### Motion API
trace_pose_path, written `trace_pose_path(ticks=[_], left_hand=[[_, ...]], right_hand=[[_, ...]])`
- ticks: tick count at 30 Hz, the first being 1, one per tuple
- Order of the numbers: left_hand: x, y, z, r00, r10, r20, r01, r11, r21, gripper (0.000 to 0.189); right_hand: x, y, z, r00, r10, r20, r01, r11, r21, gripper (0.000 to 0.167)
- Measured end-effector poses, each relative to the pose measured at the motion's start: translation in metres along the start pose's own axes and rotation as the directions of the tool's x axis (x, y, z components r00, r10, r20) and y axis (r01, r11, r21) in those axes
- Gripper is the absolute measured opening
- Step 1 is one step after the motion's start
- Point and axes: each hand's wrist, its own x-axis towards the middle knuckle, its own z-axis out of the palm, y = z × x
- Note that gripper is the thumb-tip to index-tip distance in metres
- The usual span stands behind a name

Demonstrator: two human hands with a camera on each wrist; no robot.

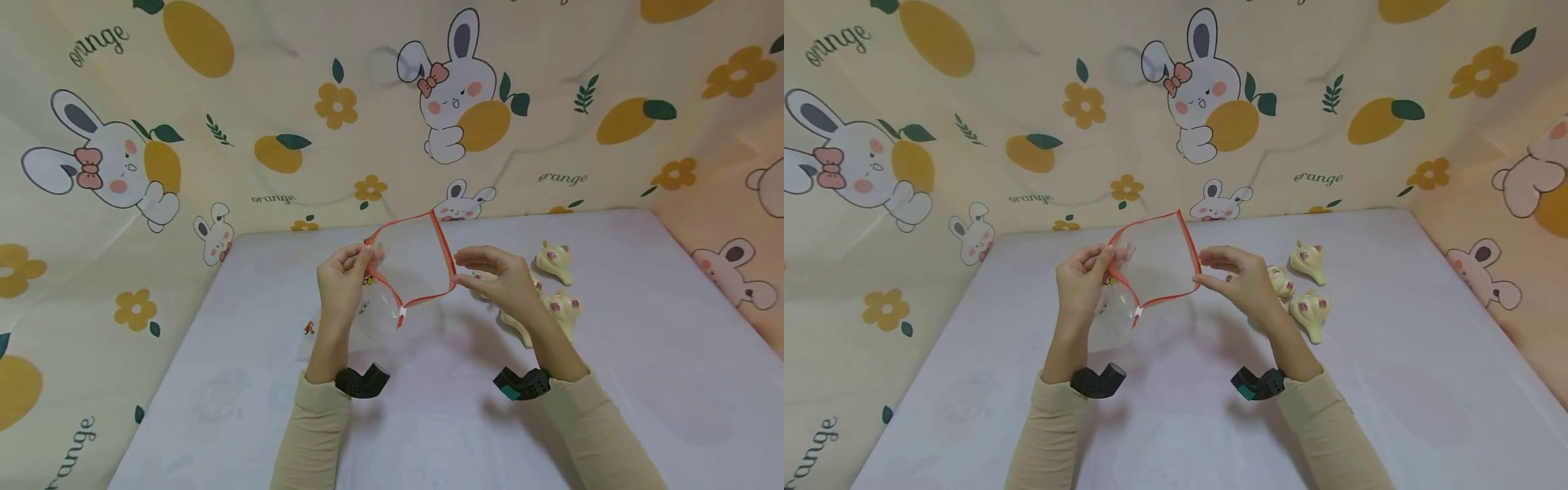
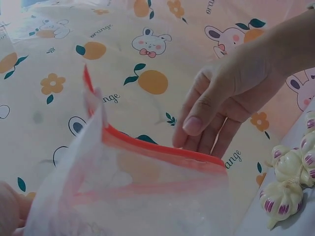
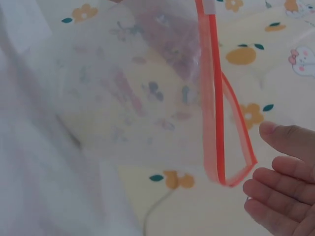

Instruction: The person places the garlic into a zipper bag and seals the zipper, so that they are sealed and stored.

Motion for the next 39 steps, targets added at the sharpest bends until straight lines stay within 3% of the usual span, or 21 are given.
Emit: trace_pose_path(ticks=[6,13,23,39], left_hand=[[-0.001,0.002,0.000,1.000,0.016,0.014,-0.016,1.000,-0.001,0.021],[-0.001,0.001,0.001,1.000,0.007,0.007,-0.007,1.000,-0.009,0.021],[0.001,-0.001,0.000,1.000,0.001,0.006,-0.001,1.000,-0.012,0.020],[0.001,-0.001,0.001,1.000,-0.003,0.017,0.003,1.000,0.000,0.021]], right_hand=[[-0.004,0.009,-0.013,1.000,-0.003,-0.021,0.001,0.999,-0.051,0.036],[-0.008,0.013,-0.033,0.996,0.072,-0.052,-0.076,0.992,-0.097,0.036],[-0.009,0.027,-0.065,0.997,0.037,-0.069,-0.048,0.985,-0.164,0.033],[-0.010,0.050,-0.105,0.986,0.154,-0.060,-0.164,0.955,-0.245,0.040]])
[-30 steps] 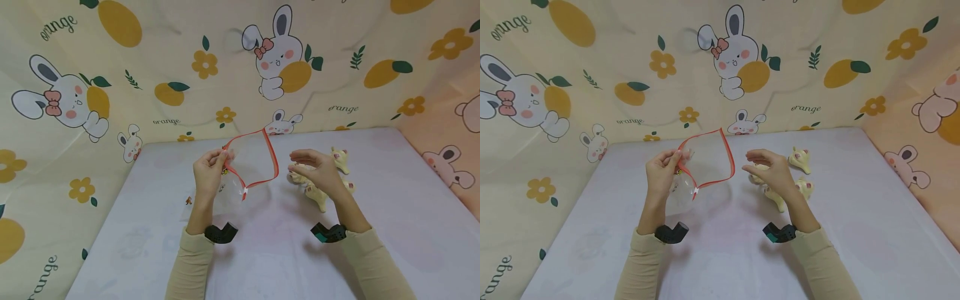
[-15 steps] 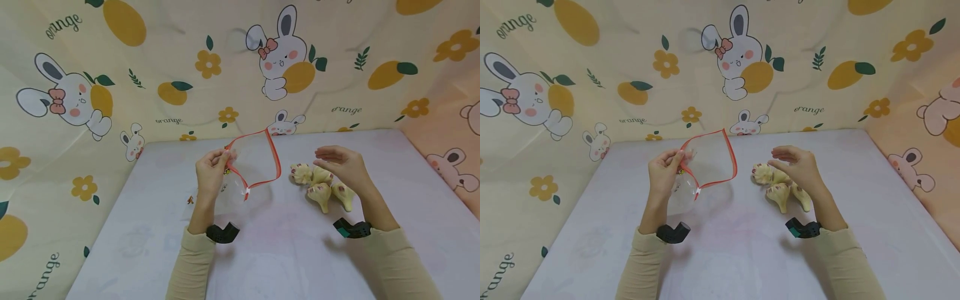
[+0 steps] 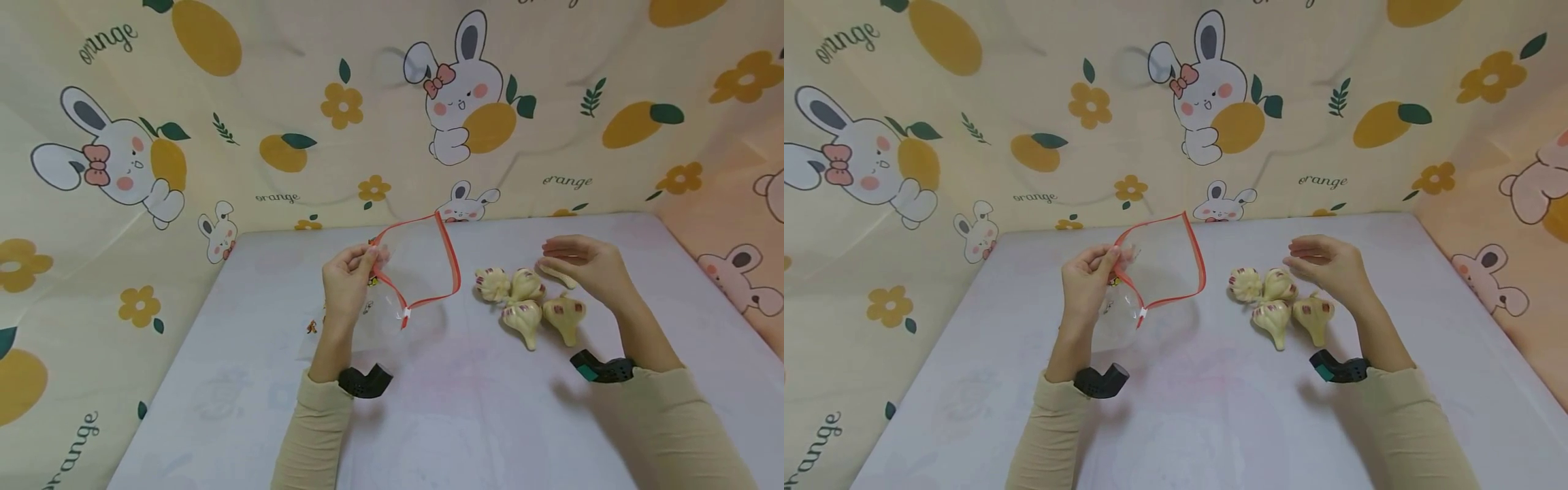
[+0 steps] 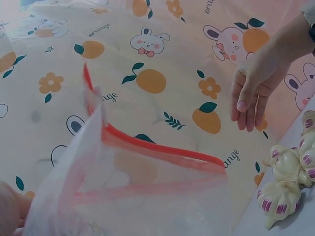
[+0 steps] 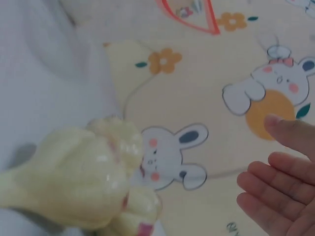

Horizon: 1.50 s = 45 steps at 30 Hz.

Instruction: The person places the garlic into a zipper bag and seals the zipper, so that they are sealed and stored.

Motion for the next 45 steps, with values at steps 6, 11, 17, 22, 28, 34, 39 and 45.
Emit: trace_pose_path(ticks=[6,11,17,22,28,34,39,45], left_hand=[[-0.002,-0.002,-0.002,1.000,-0.003,-0.011,0.003,1.000,0.004,0.020],[-0.004,-0.004,-0.001,1.000,0.007,0.001,-0.007,1.000,0.001,0.022],[-0.004,-0.003,0.001,1.000,0.008,0.009,-0.008,1.000,0.012,0.022],[-0.005,-0.001,0.003,1.000,0.008,0.010,-0.008,1.000,-0.002,0.021],[-0.008,-0.001,0.005,1.000,0.022,0.012,-0.021,1.000,-0.007,0.020],[-0.009,0.000,0.006,1.000,0.023,0.014,-0.023,1.000,0.001,0.021],[-0.005,0.001,0.003,1.000,0.024,-0.008,-0.024,0.999,0.028,0.022],[0.001,0.001,-0.001,0.999,0.030,-0.018,-0.029,0.999,0.028,0.021]], right_hand=[[0.000,0.016,-0.004,1.000,0.011,-0.005,-0.011,1.000,0.012,0.040],[0.000,0.028,-0.006,0.997,0.080,-0.011,-0.080,0.996,0.026,0.043],[-0.001,0.035,-0.011,0.993,0.115,-0.013,-0.115,0.993,0.013,0.047],[-0.004,0.037,-0.016,0.987,0.155,-0.039,-0.156,0.987,-0.043,0.049],[-0.007,0.043,-0.018,0.984,0.175,-0.026,-0.176,0.984,-0.038,0.049],[-0.006,0.048,-0.018,0.984,0.180,-0.021,-0.181,0.980,-0.082,0.048],[0.003,0.046,-0.019,0.984,0.176,-0.034,-0.179,0.978,-0.108,0.050],[0.010,0.048,-0.013,0.979,0.201,-0.017,-0.202,0.974,-0.099,0.052]])
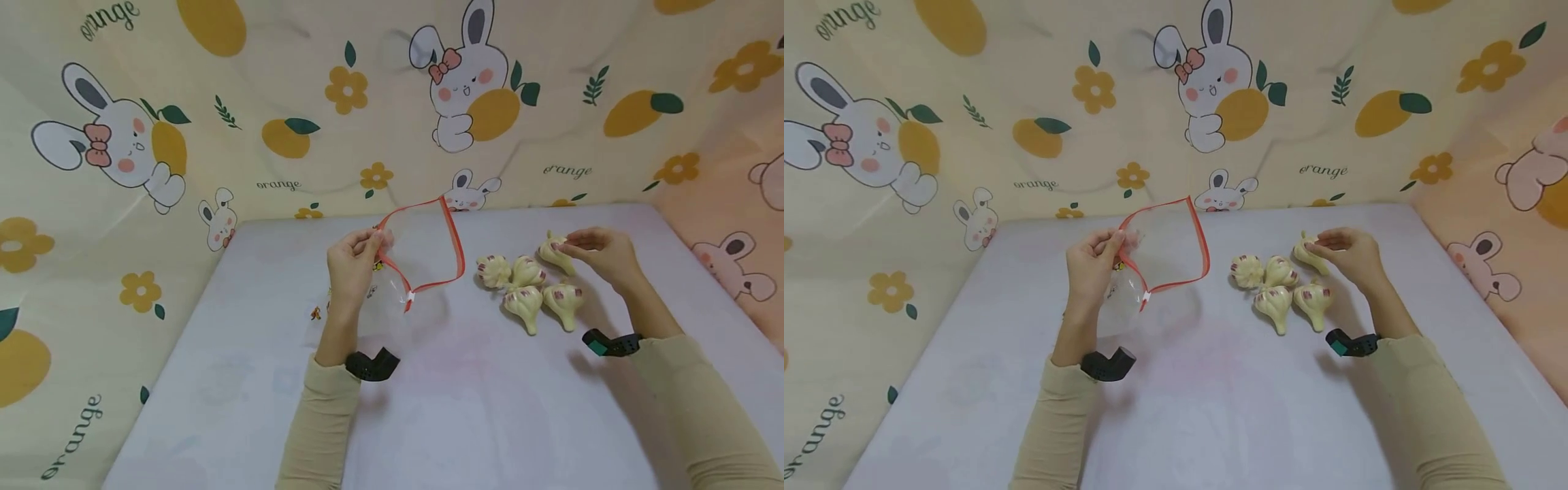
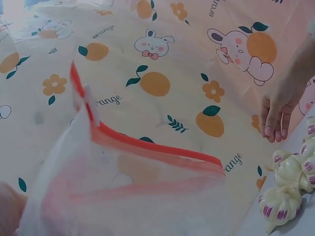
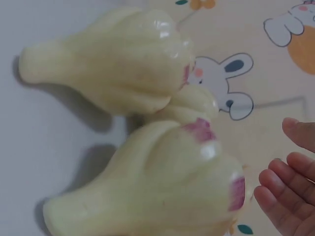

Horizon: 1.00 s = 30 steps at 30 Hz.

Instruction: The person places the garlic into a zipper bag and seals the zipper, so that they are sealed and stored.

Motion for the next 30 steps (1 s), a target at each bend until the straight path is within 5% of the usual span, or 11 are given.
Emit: trace_pose_path(ticks=[7,13,18,30], left_hand=[[0.000,-0.004,0.002,0.999,-0.041,0.031,0.041,0.999,-0.009,0.021],[-0.004,-0.006,0.000,0.997,-0.062,0.038,0.063,0.997,-0.035,0.021],[-0.004,-0.006,-0.004,0.997,-0.069,0.028,0.071,0.993,-0.095,0.022],[0.000,-0.001,-0.002,0.997,-0.069,0.037,0.072,0.994,-0.082,0.020]], right_hand=[[0.008,0.016,-0.003,0.998,0.042,0.046,-0.044,0.999,0.029,0.055],[0.015,0.029,-0.014,0.992,0.043,0.116,-0.066,0.977,0.202,0.025],[0.023,0.035,-0.019,0.988,0.022,0.153,-0.044,0.989,0.140,0.046],[0.037,0.046,-0.027,0.979,0.007,0.204,-0.035,0.990,0.134,0.041]])
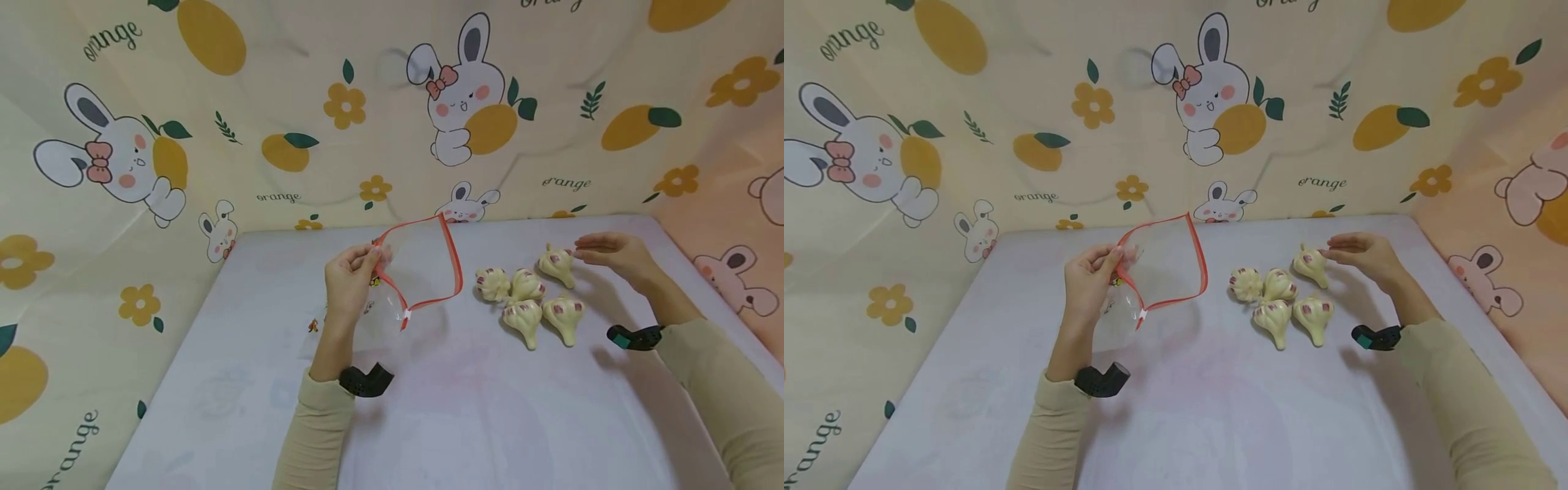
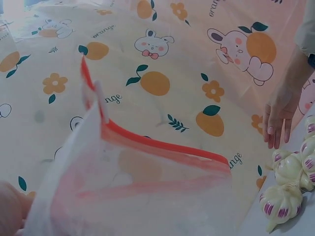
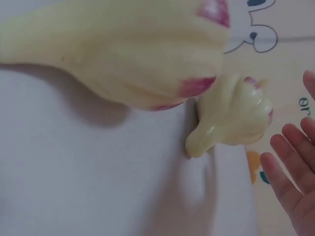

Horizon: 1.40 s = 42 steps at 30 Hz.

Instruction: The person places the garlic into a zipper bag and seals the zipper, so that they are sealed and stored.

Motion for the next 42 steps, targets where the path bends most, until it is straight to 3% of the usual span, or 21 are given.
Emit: trace_pose_path(ticks=[11,17,25,42], left_hand=[[-0.003,0.004,-0.002,1.000,0.004,-0.006,-0.004,1.000,0.008,0.020],[-0.004,0.006,-0.003,1.000,-0.007,-0.006,0.007,1.000,0.014,0.022],[-0.003,0.006,-0.003,1.000,-0.006,0.018,0.007,1.000,-0.021,0.025],[-0.003,0.007,-0.002,1.000,-0.018,0.019,0.018,1.000,0.013,0.021]], right_hand=[[0.004,0.008,0.003,0.995,0.063,0.073,-0.054,0.992,-0.118,0.068],[0.006,0.012,0.006,0.991,0.078,0.108,-0.069,0.994,-0.080,0.071],[0.012,0.015,0.013,0.992,0.061,0.113,-0.049,0.993,-0.112,0.070],[0.014,0.022,0.025,0.985,0.110,0.133,-0.095,0.989,-0.117,0.080]])
